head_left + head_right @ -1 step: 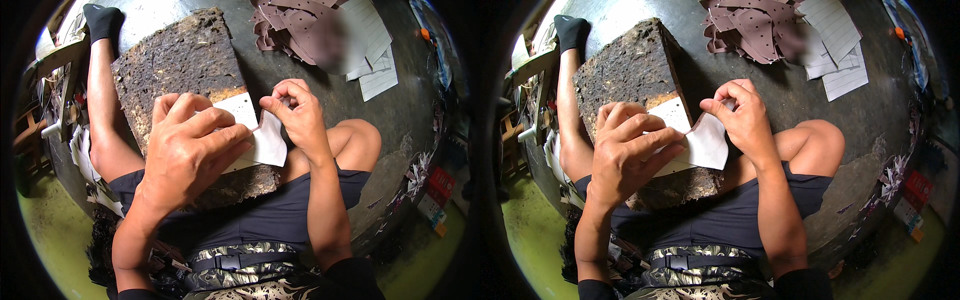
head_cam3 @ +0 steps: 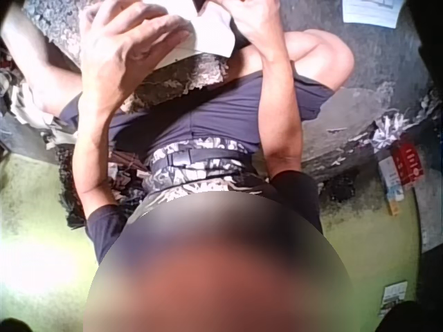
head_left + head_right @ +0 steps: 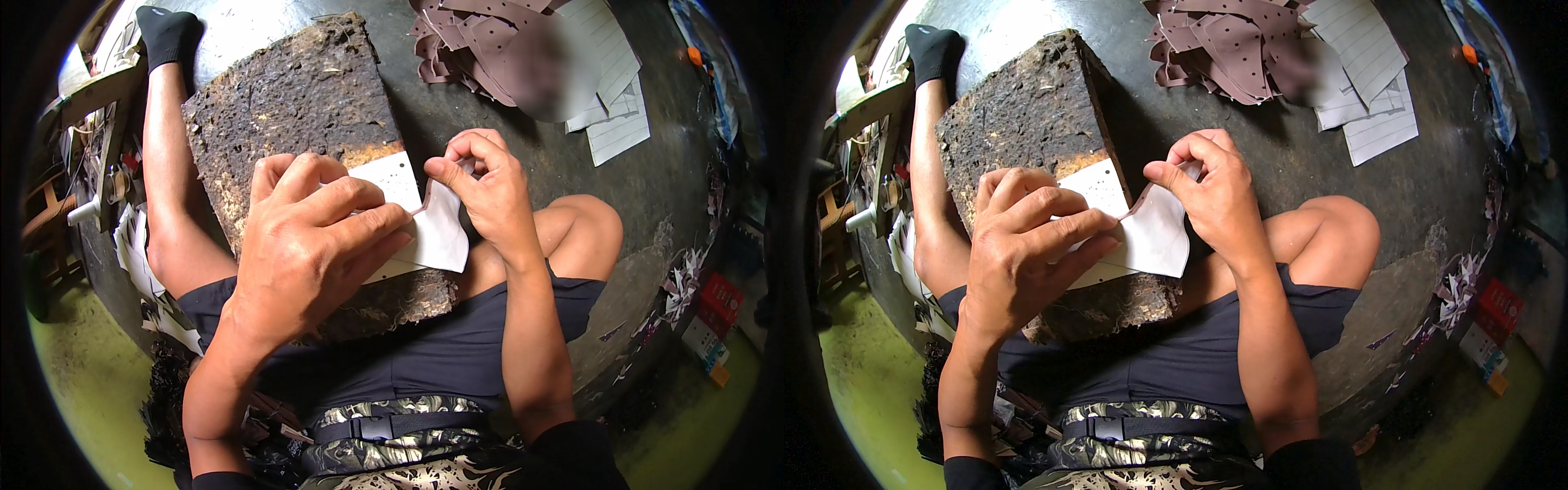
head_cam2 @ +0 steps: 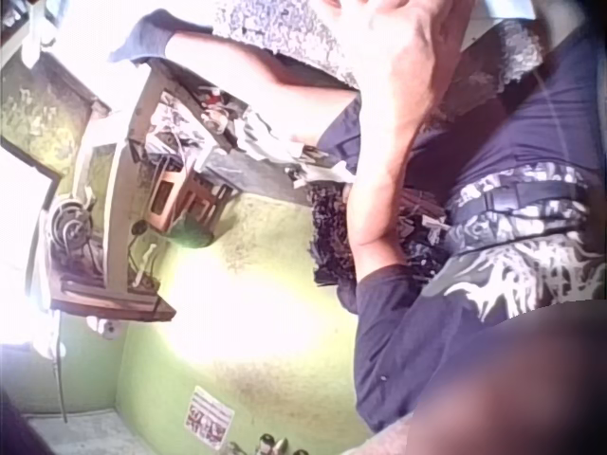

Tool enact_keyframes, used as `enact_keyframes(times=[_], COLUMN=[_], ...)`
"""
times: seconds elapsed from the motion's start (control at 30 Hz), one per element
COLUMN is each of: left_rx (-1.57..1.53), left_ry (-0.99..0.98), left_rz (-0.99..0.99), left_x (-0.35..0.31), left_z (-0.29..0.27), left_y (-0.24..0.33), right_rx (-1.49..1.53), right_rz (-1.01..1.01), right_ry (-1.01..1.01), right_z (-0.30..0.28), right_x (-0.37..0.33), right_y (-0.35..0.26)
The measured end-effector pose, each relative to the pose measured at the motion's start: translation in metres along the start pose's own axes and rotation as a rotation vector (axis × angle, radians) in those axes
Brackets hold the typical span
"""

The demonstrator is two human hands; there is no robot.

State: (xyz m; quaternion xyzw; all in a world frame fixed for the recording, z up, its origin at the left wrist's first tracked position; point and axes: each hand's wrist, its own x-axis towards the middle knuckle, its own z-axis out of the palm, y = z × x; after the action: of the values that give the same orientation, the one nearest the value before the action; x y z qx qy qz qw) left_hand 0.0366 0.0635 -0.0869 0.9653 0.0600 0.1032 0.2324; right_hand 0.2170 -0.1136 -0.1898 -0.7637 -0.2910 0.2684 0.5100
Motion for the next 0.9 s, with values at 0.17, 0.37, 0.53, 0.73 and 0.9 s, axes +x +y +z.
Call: enact_keyframes(times=[0.17,0.37,0.53,0.73,0.9], left_rx=[-0.035,-0.029,0.009,0.016,0.044], left_ry=[0.006,-0.007,0.108,0.242,0.244], left_rz=[-0.004,0.005,-0.021,-0.107,-0.136], left_x=[0.0,0.001,-0.003,-0.016,-0.017], left_z=[0.001,-0.001,0.015,0.036,0.036], left_y=[-0.001,-0.005,0.007,0.027,0.034], right_rx=[-0.084,-0.141,0.335,0.907,1.007], right_rz=[-0.038,-0.024,0.272,0.623,0.329], right_ry=[0.022,0.038,0.197,0.296,0.304], right_z=[0.001,-0.001,0.004,-0.015,0.019], right_x=[0.003,0.004,0.011,-0.044,-0.067], right_y=[-0.002,0.003,0.004,-0.037,-0.064])
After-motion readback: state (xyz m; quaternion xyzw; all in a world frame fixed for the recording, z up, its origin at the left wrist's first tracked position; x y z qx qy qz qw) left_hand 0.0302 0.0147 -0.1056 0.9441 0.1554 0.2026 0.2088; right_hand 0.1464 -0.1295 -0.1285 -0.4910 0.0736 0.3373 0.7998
